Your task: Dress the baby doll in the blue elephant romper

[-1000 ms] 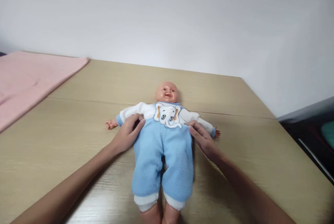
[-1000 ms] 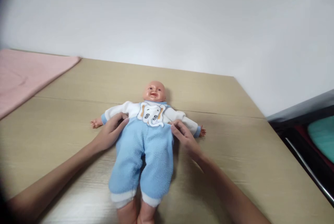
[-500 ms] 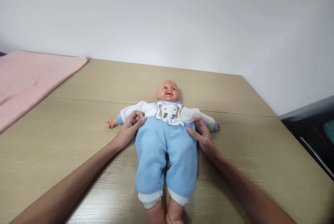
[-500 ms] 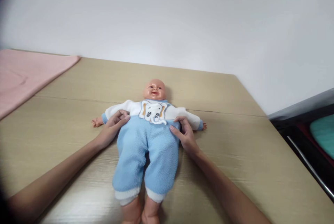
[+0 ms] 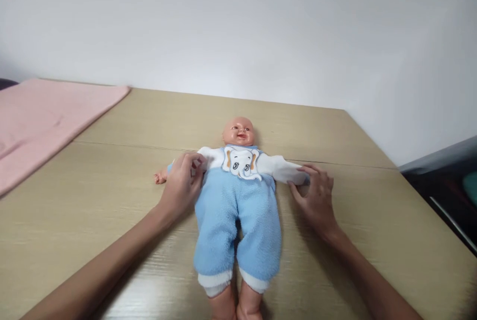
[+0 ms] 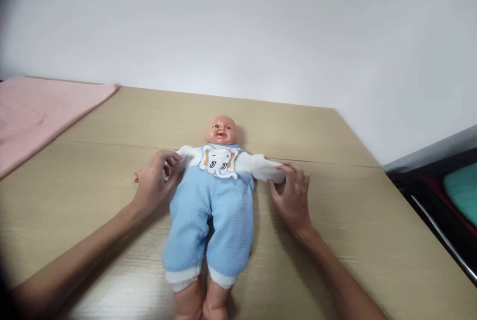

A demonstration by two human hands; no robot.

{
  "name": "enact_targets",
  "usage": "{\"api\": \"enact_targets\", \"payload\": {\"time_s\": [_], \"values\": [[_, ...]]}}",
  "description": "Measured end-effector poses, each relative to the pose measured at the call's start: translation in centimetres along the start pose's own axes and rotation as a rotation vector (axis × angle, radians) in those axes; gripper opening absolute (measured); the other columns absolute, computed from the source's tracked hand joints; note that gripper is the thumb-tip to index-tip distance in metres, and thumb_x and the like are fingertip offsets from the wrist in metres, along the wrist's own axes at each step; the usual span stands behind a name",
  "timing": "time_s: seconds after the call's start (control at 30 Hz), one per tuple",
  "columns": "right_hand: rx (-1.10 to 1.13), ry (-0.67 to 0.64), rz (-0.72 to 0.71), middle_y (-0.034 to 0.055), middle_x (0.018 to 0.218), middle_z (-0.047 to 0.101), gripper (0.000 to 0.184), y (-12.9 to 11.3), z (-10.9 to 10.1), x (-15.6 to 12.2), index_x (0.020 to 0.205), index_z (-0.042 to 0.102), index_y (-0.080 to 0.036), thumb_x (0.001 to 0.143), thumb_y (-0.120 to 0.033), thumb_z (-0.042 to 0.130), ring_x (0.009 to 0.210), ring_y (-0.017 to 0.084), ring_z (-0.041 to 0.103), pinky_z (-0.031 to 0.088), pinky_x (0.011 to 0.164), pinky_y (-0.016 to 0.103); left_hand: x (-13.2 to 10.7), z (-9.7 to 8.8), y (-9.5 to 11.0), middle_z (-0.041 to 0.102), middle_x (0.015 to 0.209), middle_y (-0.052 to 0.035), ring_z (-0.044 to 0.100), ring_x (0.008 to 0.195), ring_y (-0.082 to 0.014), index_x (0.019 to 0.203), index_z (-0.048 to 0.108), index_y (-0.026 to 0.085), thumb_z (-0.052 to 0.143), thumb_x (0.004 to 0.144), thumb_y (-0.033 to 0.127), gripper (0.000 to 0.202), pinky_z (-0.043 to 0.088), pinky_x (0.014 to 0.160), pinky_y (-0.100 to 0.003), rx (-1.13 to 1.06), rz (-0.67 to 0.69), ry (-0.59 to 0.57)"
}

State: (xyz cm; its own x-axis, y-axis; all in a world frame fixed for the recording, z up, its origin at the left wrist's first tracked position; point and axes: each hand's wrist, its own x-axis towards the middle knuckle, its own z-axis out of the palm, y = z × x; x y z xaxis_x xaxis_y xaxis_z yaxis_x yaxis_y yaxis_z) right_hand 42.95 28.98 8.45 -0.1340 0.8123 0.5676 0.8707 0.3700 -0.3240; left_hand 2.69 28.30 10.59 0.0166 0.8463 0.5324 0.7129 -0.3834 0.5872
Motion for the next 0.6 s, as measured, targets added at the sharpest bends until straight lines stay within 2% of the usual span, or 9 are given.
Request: {"api": "enact_targets", "payload": {"time_s": [0.07,0.13,0.2,0.3,0.4,0.47,0.53,0.6], "values": [[0.04,-0.058,0.008,0.0223,0.154,0.064,0.055,1.6,-0.5,-0.1,0.152,0.056,-0.024,0.104,-0.044,0.073,0.144,0.045,0.058,0.042,0.121,0.071,0.5,-0.2,1.7,0.072,0.117,-0.0076,0.068,0.108,-0.0272,0.121,0.061,0.025,0.058,0.112,0.023,0.009,0.055,0.098,-0.043,0.001,0.074,-0.023],[0.157,-0.143,0.059,0.0209,0.15,0.067,0.061,2.9,-0.7,-0.1,0.154,0.057,-0.024,0.101,-0.048,0.076,0.137,0.045,0.063,0.05,0.116,0.069,1.2,0.1,3.7,0.072,0.126,-0.0096,0.066,0.12,-0.0299,0.126,0.061,0.026,0.059,0.113,0.025,0.013,0.053,0.107,-0.047,-0.024,0.167,-0.107],[0.272,-0.2,0.128,0.0175,0.14,0.073,0.053,3.6,-1.0,0.1,0.146,0.064,-0.025,0.099,-0.047,0.078,0.126,0.042,0.068,0.058,0.106,0.063,1.9,0.8,5.7,0.07,0.136,-0.0121,0.062,0.133,-0.0323,0.132,0.061,0.026,0.061,0.114,0.03,0.018,0.051,0.117,-0.05,-0.049,0.244,-0.208],[0.354,-0.174,0.16,0.0135,0.126,0.077,0.041,3.5,-2.2,1.1,0.129,0.072,-0.026,0.093,-0.042,0.084,0.11,0.037,0.073,0.064,0.091,0.054,3.4,2.9,8.0,0.061,0.156,-0.0168,0.054,0.149,-0.0357,0.141,0.059,0.024,0.071,0.11,0.041,0.038,0.044,0.129,-0.054,-0.046,0.32,-0.339],[0.32,-0.085,0.027,0.0113,0.118,0.077,0.036,1.4,-4.4,3.0,0.124,0.074,-0.027,0.091,-0.037,0.088,0.101,0.034,0.075,0.064,0.085,0.049,5.0,5.7,9.6,0.054,0.166,-0.0217,0.048,0.156,-0.04,0.153,0.054,0.019,0.081,0.102,0.051,0.066,0.041,0.132,-0.057,0.002,0.377,-0.421],[0.236,-0.052,-0.126,0.0108,0.117,0.078,0.033,-0.9,-5.8,4.3,0.124,0.076,-0.029,0.094,-0.034,0.088,0.106,0.034,0.076,0.064,0.091,0.051,6.1,7.5,10.3,0.06,0.161,-0.0218,0.053,0.15,-0.0406,0.154,0.052,0.017,0.083,0.099,0.05,0.071,0.046,0.126,-0.057,0.047,0.4,-0.447],[0.214,-0.065,-0.218,0.0103,0.121,0.079,0.034,-3.6,-6.6,5.2,0.13,0.075,-0.032,0.098,-0.033,0.086,0.11,0.034,0.077,0.065,0.096,0.051,7.2,9.0,10.8,0.07,0.145,-0.0199,0.062,0.136,-0.0399,0.146,0.058,0.016,0.08,0.1,0.044,0.058,0.052,0.117,-0.056,0.113,0.39,-0.453],[0.253,-0.064,-0.278,0.0094,0.126,0.078,0.038,-5.9,-6.4,5.7,0.136,0.072,-0.036,0.101,-0.033,0.085,0.115,0.034,0.077,0.065,0.103,0.053,8.1,9.9,10.9,0.076,0.126,-0.0176,0.068,0.12,-0.039,0.13,0.064,0.017,0.077,0.1,0.04,0.039,0.055,0.106,-0.054,0.156,0.344,-0.433]]}}
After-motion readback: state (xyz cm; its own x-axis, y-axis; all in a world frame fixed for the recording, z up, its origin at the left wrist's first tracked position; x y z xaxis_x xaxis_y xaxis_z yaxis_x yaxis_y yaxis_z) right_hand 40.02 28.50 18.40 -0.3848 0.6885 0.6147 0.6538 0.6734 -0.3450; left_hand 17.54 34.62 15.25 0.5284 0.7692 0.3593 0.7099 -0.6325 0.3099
